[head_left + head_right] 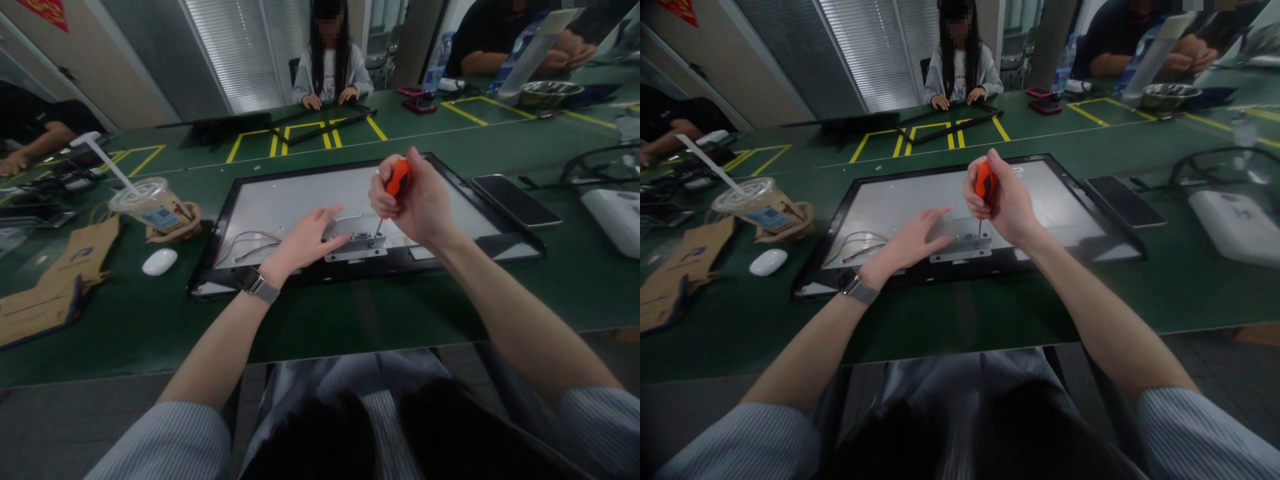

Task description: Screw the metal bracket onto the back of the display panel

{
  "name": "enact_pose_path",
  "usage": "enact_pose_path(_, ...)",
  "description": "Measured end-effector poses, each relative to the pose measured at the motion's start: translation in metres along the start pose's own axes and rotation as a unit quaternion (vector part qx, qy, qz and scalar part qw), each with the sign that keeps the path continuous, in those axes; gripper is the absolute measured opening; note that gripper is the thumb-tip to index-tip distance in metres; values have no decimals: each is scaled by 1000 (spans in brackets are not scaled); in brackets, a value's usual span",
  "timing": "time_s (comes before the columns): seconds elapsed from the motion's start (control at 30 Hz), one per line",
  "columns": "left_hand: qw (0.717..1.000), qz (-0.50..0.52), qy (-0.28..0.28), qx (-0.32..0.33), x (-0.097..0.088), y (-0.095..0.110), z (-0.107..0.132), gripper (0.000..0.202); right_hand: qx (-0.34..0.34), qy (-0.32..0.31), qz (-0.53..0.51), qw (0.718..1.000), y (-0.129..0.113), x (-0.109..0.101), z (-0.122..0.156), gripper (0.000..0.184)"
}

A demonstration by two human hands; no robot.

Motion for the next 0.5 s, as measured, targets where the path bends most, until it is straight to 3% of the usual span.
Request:
enact_pose_path(0.3, 1000, -13, -2, 4, 0, 1, 1, 69, -3, -4, -6, 1000, -1, -5, 3, 37)
enact_pose_path(0.5, 1000, -3, -5, 4, -2, 1, 2, 72, -32, 11, 8, 999, 0, 2, 4, 46)
Point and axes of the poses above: each hand's wrist, its own z-axis away from the middle knuckle, its own x-axis out of the palm, y = z × x, the point moved 1 cm from there along -z, towards the middle knuckle, and after that the axes turned 6 degrees about -x, right-handed, at the moved point
